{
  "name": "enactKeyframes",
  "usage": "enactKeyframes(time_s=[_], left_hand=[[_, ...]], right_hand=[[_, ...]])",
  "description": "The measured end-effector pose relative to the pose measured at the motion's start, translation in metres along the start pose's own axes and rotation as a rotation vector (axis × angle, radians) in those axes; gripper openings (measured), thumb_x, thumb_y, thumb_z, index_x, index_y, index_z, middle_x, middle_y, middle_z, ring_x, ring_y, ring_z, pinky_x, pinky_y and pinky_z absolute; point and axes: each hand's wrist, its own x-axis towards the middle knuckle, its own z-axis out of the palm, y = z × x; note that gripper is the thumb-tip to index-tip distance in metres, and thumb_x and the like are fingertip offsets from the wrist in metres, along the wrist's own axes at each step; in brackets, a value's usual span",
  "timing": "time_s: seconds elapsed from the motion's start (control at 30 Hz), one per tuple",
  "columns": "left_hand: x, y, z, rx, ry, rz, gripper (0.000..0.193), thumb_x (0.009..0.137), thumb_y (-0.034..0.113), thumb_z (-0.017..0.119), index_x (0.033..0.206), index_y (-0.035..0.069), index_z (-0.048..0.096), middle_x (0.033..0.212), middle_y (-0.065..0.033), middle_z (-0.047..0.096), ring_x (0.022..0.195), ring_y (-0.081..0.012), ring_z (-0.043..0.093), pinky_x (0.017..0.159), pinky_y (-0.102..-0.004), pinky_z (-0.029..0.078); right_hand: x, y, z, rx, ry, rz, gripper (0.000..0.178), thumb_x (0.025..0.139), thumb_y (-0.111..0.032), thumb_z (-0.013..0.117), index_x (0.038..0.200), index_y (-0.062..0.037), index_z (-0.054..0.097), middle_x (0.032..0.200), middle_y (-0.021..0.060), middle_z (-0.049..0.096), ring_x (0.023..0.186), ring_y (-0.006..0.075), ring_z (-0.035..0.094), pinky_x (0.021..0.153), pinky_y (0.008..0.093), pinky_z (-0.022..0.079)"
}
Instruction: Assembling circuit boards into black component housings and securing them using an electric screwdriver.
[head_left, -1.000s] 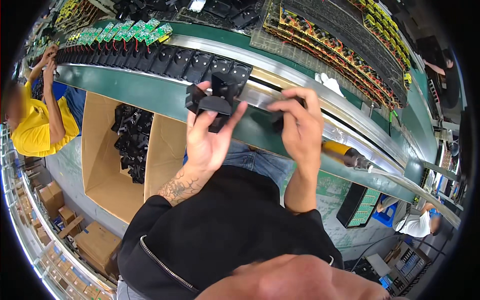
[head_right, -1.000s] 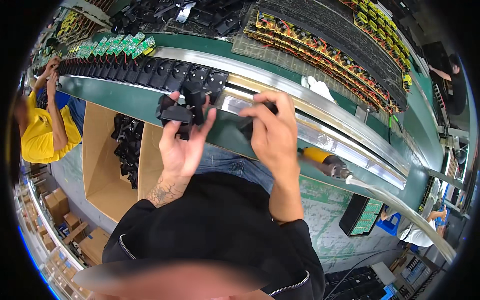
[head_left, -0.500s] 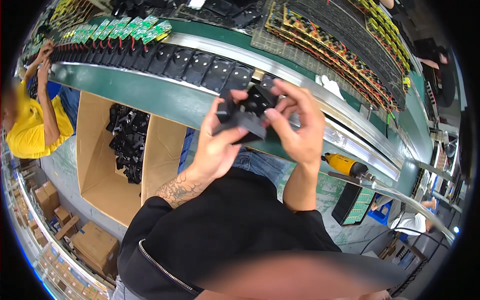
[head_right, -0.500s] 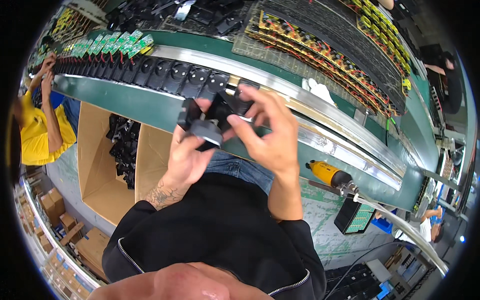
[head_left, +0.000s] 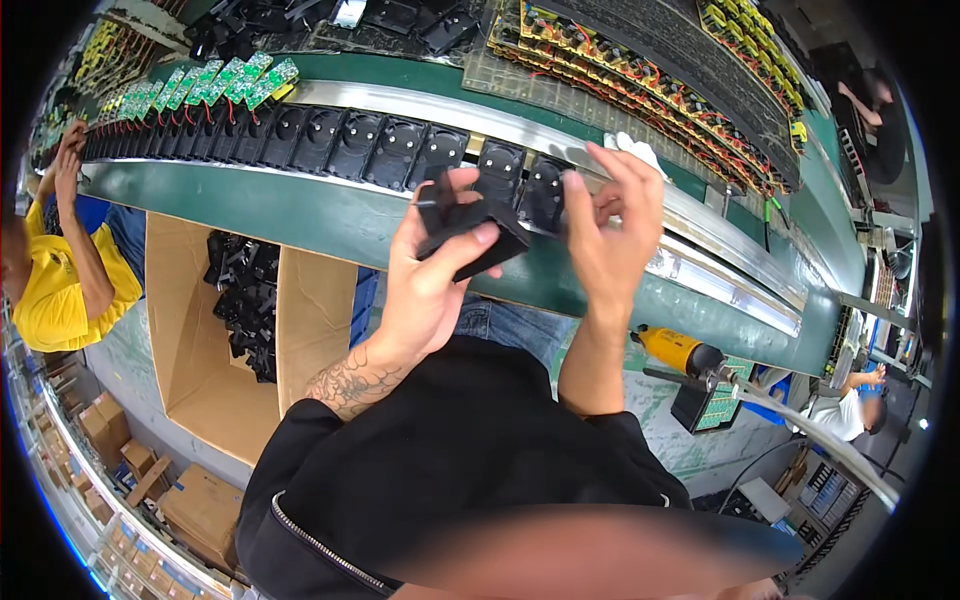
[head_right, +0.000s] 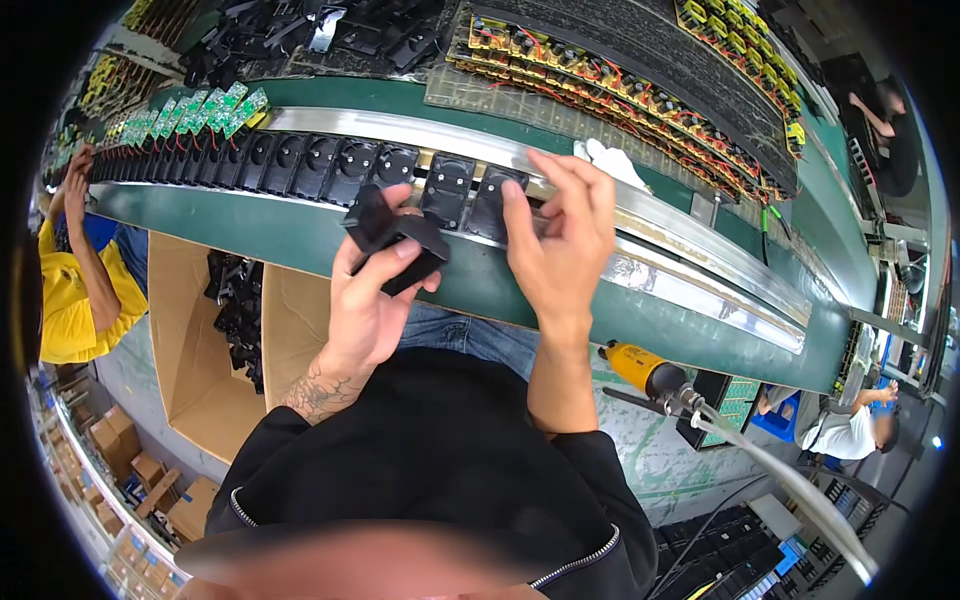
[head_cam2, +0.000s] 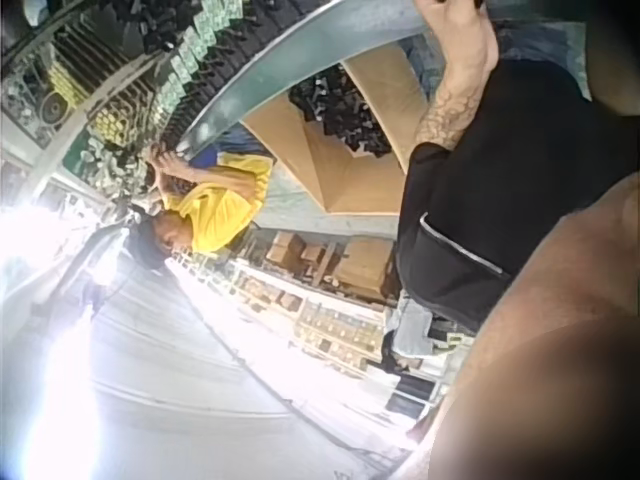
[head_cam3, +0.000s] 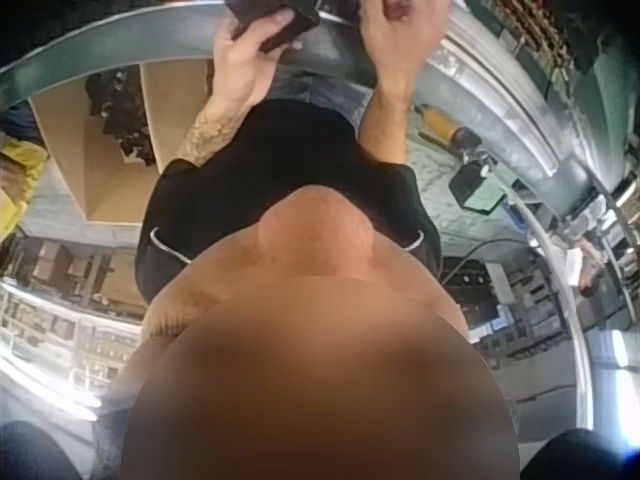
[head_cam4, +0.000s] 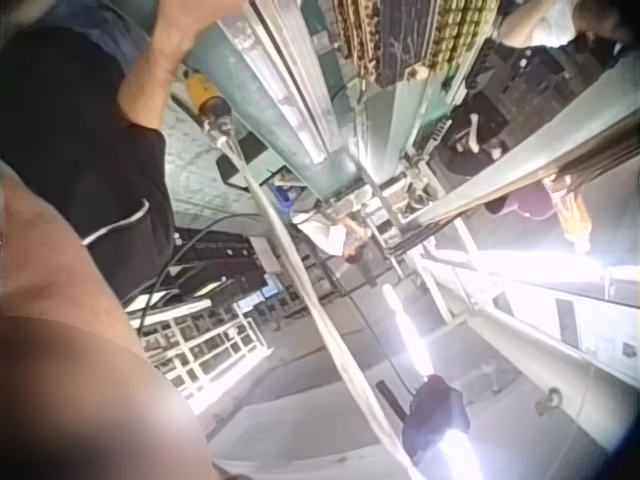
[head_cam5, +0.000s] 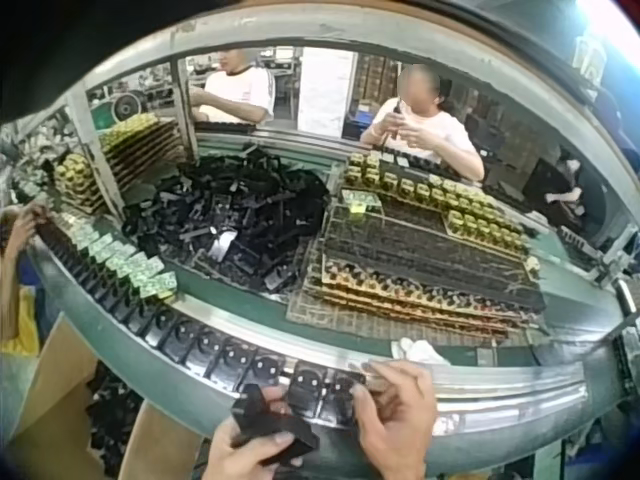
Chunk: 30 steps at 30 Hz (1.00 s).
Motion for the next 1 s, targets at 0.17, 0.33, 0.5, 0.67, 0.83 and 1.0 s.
enactKeyframes(time_s=[0.17, 0.33, 0.5, 0.67, 0.83, 1.0], left_hand=[[0.004, -0.016, 0.012, 0.222, -0.120, 0.151, 0.069, 0.082, 0.000, 0.067, 0.145, 0.008, 0.040, 0.115, -0.0082, 0.053, 0.094, -0.0154, 0.054, 0.076, -0.0259, 0.046], [0.005, -0.011, 0.010, 0.261, -0.235, 0.117, 0.075, 0.080, 0.001, 0.072, 0.147, 0.010, 0.038, 0.111, -0.0069, 0.052, 0.093, -0.0135, 0.052, 0.077, -0.0235, 0.044], [0.009, -0.008, 0.007, 0.094, -0.164, 0.120, 0.075, 0.082, -0.004, 0.069, 0.149, 0.006, 0.037, 0.119, -0.0098, 0.053, 0.096, -0.0148, 0.053, 0.084, -0.0254, 0.045], [0.006, -0.010, 0.008, 0.299, -0.118, 0.177, 0.073, 0.083, -0.006, 0.067, 0.149, 0.004, 0.037, 0.129, -0.0120, 0.053, 0.101, -0.0165, 0.056, 0.089, -0.0270, 0.047], [0.008, -0.015, 0.008, 0.448, -0.134, 0.287, 0.071, 0.082, -0.005, 0.070, 0.147, 0.002, 0.041, 0.133, -0.0132, 0.054, 0.107, -0.0182, 0.059, 0.092, -0.0287, 0.049], [0.015, -0.018, 0.009, 0.646, -0.128, 0.493, 0.071, 0.077, -0.002, 0.076, 0.142, 0.001, 0.048, 0.127, -0.0135, 0.059, 0.104, -0.0195, 0.061, 0.089, -0.0300, 0.051]], right_hand=[[-0.012, -0.012, -0.015, 0.270, -0.109, -0.066, 0.022, 0.082, 0.004, 0.066, 0.103, 0.0012, 0.070, 0.099, 0.0099, 0.066, 0.078, 0.0145, 0.057, 0.067, 0.0232, 0.045], [-0.011, 0.002, -0.029, 0.294, -0.002, -0.056, 0.021, 0.077, 0.006, 0.071, 0.098, 0.0001, 0.072, 0.096, 0.0090, 0.067, 0.074, 0.0149, 0.056, 0.063, 0.0236, 0.044], [0.013, 0.019, -0.048, 0.142, -0.092, 0.122, 0.018, 0.079, 0.001, 0.075, 0.097, -0.0001, 0.073, 0.097, 0.0060, 0.069, 0.080, 0.0147, 0.060, 0.073, 0.0228, 0.046], [0.029, 0.033, -0.051, -0.021, -0.295, 0.072, 0.020, 0.076, -0.002, 0.079, 0.096, -0.0026, 0.075, 0.096, 0.0029, 0.069, 0.079, 0.0138, 0.059, 0.072, 0.0229, 0.046], [0.042, 0.043, -0.051, -0.020, -0.339, -0.108, 0.025, 0.073, -0.003, 0.080, 0.098, -0.0054, 0.077, 0.095, 0.0020, 0.070, 0.079, 0.0138, 0.059, 0.072, 0.0241, 0.046], [0.047, 0.045, -0.044, -0.111, -0.345, -0.251, 0.030, 0.072, -0.006, 0.081, 0.102, -0.0088, 0.079, 0.096, 0.0019, 0.070, 0.081, 0.0147, 0.059, 0.074, 0.0260, 0.047]])
